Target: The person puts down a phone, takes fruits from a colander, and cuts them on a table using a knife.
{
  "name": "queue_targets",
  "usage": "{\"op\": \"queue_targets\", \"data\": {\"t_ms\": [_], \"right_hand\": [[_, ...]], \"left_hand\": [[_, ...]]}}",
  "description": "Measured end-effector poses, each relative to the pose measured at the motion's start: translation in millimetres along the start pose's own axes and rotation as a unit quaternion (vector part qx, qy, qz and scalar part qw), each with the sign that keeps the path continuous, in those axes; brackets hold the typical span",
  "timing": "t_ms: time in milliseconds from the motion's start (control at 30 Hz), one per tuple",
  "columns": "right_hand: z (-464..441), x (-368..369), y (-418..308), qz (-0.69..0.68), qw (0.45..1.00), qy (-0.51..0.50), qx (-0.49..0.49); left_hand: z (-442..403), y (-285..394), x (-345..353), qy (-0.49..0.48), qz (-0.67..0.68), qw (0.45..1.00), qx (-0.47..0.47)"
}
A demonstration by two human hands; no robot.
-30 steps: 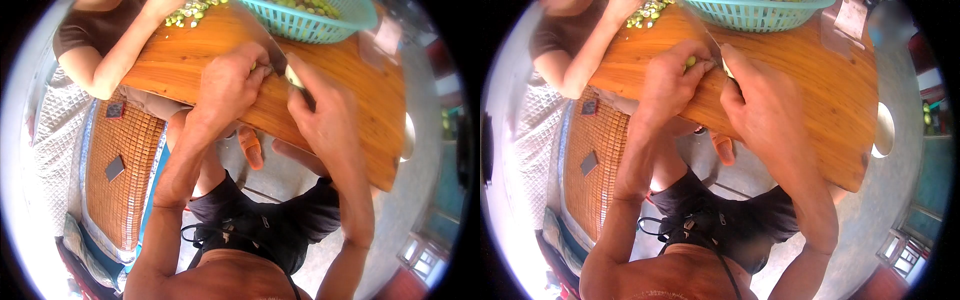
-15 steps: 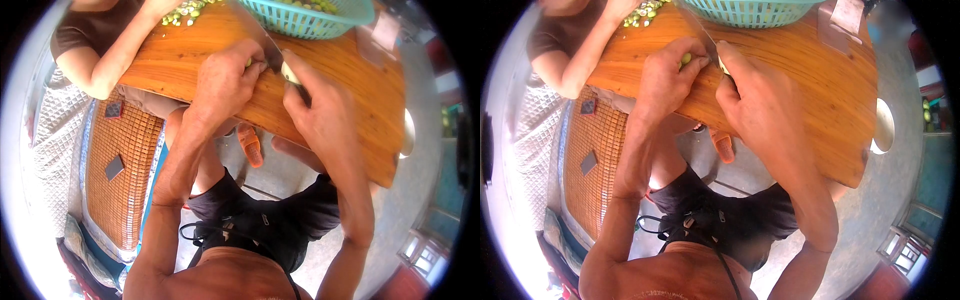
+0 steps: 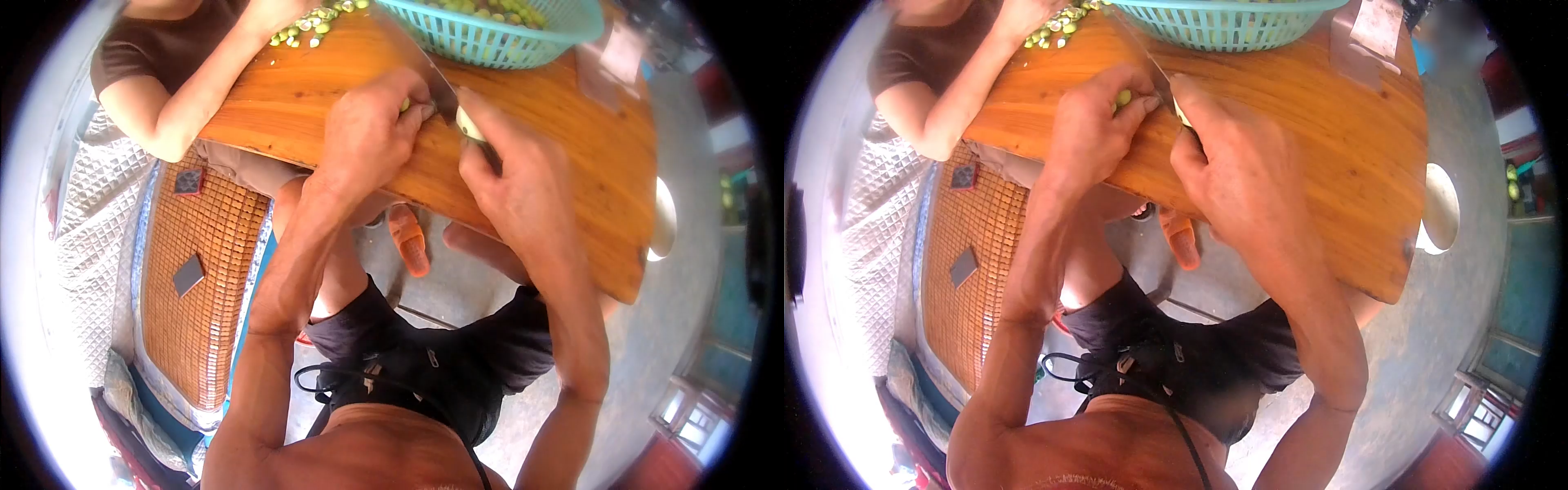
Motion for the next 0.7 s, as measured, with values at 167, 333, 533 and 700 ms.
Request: {"op": "queue_targets", "data": {"t_ms": [167,333,533,700], "right_hand": [[13.8,-9.9,-0.1,-0.057,0.998,-0.007,0.01],[32.3,-30.6,7.7,-0.099,0.993,0.037,0.044],[33.1,-29.5,12.9,-0.129,0.988,0.015,0.081],[35.3,-30.3,11.9,-0.14,0.985,0.02,0.095]], "left_hand": [[0.7,-5.4,0.4,-0.02,-0.023,0.999,-0.029],[-5.1,-5.6,-3.2,-0.015,-0.071,0.996,-0.059],[-33.5,-59.4,-22.0,0.005,-0.164,0.982,-0.094],[-50.8,-79.2,-23.5,-0.002,-0.212,0.973,-0.087]]}}
Point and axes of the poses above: each hand's wrist, its own z-axis away from the middle knuckle, its own x-axis out of the palm, y = z × x, the point moved 6 cm from there along -z, towards the middle knuckle, and after that the axes turned 2 degrees about -z, right-handed, at the moved point
